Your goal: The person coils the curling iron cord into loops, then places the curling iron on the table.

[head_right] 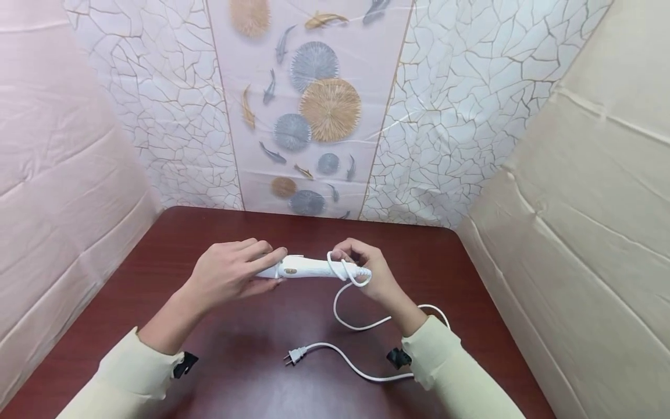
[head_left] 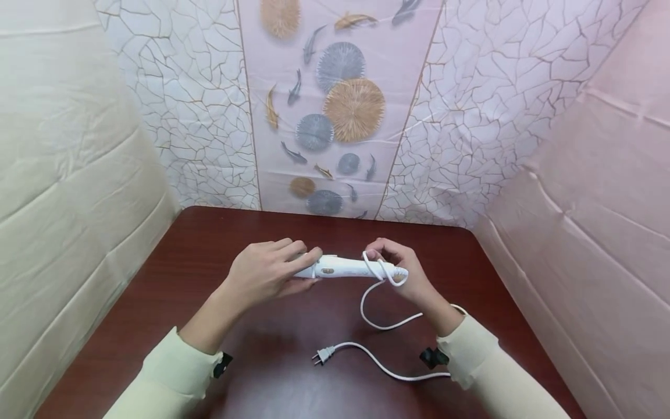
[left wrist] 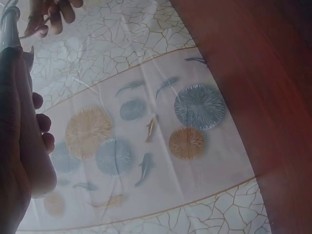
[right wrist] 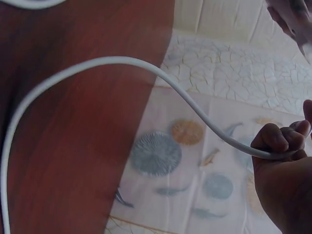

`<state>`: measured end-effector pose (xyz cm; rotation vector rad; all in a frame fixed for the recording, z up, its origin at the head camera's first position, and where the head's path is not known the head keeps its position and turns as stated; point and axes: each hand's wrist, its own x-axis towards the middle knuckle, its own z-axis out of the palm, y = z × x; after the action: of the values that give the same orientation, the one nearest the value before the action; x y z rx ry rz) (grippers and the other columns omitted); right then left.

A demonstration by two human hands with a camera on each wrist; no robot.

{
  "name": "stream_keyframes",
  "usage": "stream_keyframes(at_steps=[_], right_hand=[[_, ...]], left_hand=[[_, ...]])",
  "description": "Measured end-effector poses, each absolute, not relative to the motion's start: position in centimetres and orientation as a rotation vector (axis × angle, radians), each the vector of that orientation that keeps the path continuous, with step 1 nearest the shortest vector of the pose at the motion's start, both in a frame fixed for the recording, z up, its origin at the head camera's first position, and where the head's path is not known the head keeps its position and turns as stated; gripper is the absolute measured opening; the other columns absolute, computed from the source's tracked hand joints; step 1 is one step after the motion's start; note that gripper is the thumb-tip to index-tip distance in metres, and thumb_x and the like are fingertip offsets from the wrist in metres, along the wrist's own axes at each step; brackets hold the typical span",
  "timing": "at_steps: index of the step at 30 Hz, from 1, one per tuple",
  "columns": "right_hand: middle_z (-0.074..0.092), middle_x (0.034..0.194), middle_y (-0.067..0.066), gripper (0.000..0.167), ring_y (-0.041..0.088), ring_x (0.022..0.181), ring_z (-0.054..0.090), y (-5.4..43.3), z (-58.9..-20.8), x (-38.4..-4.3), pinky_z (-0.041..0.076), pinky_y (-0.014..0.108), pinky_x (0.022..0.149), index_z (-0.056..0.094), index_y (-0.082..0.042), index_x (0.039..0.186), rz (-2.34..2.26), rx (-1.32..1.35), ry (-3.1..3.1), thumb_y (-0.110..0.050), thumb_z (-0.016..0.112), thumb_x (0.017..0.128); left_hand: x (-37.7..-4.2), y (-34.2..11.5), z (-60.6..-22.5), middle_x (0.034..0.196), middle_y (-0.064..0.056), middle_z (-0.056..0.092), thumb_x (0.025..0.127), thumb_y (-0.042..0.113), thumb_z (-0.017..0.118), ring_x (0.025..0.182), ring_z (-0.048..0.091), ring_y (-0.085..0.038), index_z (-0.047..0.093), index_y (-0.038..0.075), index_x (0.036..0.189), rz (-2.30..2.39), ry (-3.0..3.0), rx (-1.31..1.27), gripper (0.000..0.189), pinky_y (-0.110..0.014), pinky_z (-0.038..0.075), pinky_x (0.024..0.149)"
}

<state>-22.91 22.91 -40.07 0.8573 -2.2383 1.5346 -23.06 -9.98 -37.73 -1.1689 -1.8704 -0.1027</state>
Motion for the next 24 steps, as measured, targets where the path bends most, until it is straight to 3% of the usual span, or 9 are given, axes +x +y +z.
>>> stream_keyframes(at_steps=[3, 6, 9, 18, 21, 24], right_hand=[[0.071, 0.098, -0.014, 0.014, 0.006, 0.078, 0.065, 22.5, -41.0, -22.5, 0.054, 0.019, 0.067, 0.072, 0.003, 0.112, 1.541, 0.742, -2.248, 0.007, 0.068, 0.1], [0.069, 0.087, -0.006, 0.023, 0.015, 0.064, 0.063, 22.2, -41.6, -22.2, 0.052, 0.024, 0.056, 0.069, 0.005, 0.117, 1.621, 0.648, -2.222, 0.011, 0.065, 0.095], [0.064, 0.077, 0.003, 0.02, 0.021, 0.059, 0.06, 21.9, -41.8, -22.1, 0.051, 0.028, 0.053, 0.065, 0.006, 0.115, 1.689, 0.612, -2.187, 0.013, 0.062, 0.097], [0.056, 0.071, -0.003, 0.014, 0.017, 0.057, 0.056, 21.1, -42.2, -22.0, 0.048, 0.024, 0.056, 0.062, 0.009, 0.115, 1.703, 0.599, -2.277, 0.009, 0.059, 0.101], [0.061, 0.074, 0.003, 0.016, 0.01, 0.059, 0.055, 20.8, -42.3, -21.9, 0.047, 0.023, 0.057, 0.066, 0.013, 0.118, 1.668, 0.601, -2.316, 0.006, 0.058, 0.106], [0.074, 0.087, 0.014, 0.017, 0.002, 0.073, 0.062, 20.5, -42.3, -21.7, 0.051, 0.02, 0.064, 0.074, 0.009, 0.116, 1.513, 0.645, -2.366, 0.0, 0.061, 0.109]], left_hand=[[-23.1, -10.2, -37.6, 0.1, 0.006, 0.07, 0.094, 0.048, 0.082, 0.079, 0.067, -0.014, 0.071, 0.022, 0.133, -0.109, -1.888, -1.142, 0.048, -0.03, 0.056, 0.061], [-23.2, -10.6, -37.7, 0.1, 0.006, 0.07, 0.096, 0.047, 0.08, 0.079, 0.067, -0.015, 0.07, 0.021, 0.134, -0.111, -1.908, -1.129, 0.047, -0.031, 0.057, 0.061], [-23.4, -10.9, -37.7, 0.101, 0.005, 0.07, 0.097, 0.046, 0.077, 0.08, 0.068, -0.016, 0.071, 0.021, 0.135, -0.113, -1.921, -1.124, 0.046, -0.032, 0.057, 0.061], [-23.7, -11.5, -37.8, 0.101, 0.003, 0.07, 0.102, 0.048, 0.067, 0.079, 0.068, -0.018, 0.07, 0.02, 0.136, -0.104, -1.925, -1.105, 0.044, -0.034, 0.058, 0.06], [-23.8, -11.5, -37.6, 0.101, 0.003, 0.07, 0.102, 0.047, 0.069, 0.079, 0.067, -0.018, 0.07, 0.02, 0.136, -0.087, -1.917, -1.09, 0.043, -0.033, 0.057, 0.06], [-23.9, -11.5, -37.4, 0.101, 0.003, 0.07, 0.1, 0.046, 0.072, 0.078, 0.067, -0.019, 0.07, 0.02, 0.135, -0.071, -1.919, -1.072, 0.044, -0.033, 0.057, 0.059]])
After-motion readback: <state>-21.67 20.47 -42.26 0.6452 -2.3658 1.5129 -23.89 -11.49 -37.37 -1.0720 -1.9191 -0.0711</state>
